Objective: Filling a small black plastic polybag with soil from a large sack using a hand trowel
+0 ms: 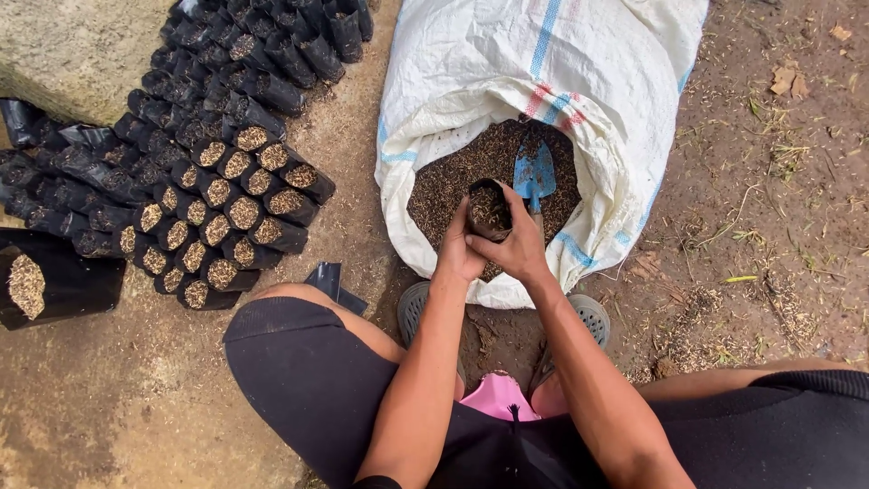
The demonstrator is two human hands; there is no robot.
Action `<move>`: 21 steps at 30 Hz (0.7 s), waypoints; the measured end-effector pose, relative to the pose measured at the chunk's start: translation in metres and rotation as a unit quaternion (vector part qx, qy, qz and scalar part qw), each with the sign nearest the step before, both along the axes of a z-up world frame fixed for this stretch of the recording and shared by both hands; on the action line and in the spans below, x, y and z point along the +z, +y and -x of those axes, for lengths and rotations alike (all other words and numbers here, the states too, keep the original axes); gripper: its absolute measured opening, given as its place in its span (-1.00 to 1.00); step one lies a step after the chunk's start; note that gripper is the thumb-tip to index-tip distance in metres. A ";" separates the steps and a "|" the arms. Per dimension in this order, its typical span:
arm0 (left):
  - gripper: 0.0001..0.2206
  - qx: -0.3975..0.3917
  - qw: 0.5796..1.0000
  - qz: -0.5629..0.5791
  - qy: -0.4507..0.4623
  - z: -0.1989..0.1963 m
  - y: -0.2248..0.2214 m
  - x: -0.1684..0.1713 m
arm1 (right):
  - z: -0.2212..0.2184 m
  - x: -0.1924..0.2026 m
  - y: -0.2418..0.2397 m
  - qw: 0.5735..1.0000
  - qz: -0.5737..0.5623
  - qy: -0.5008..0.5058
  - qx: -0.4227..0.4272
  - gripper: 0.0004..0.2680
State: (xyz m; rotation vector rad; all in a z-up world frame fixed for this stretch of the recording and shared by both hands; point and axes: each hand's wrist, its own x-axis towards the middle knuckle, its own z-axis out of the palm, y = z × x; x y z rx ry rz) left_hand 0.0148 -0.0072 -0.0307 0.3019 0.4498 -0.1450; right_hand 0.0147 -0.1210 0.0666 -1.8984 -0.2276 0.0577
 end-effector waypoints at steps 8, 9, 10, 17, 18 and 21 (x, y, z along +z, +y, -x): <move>-0.54 -0.072 0.993 -0.052 0.077 0.008 -0.002 0.148 | -0.020 0.005 -0.010 0.986 -0.121 0.030 0.106 -0.40; -0.51 -0.050 0.995 -0.031 0.082 0.010 -0.002 0.165 | -0.020 0.003 -0.007 0.985 -0.139 0.023 0.095 -0.47; -0.51 -0.049 0.995 -0.033 0.078 0.006 -0.007 0.146 | -0.023 0.005 -0.006 0.985 -0.140 0.019 0.097 -0.47; -0.57 0.101 0.979 0.161 0.067 0.002 -0.015 0.033 | -0.011 0.031 0.005 0.968 -0.187 -0.164 0.043 -0.59; -0.56 0.119 0.973 0.164 0.107 0.000 -0.012 0.030 | -0.011 0.044 0.003 0.957 -0.145 -0.248 0.027 -0.62; -0.50 0.108 0.974 0.168 0.103 -0.004 -0.005 0.047 | -0.007 0.064 -0.002 0.955 0.114 -0.265 0.075 -0.75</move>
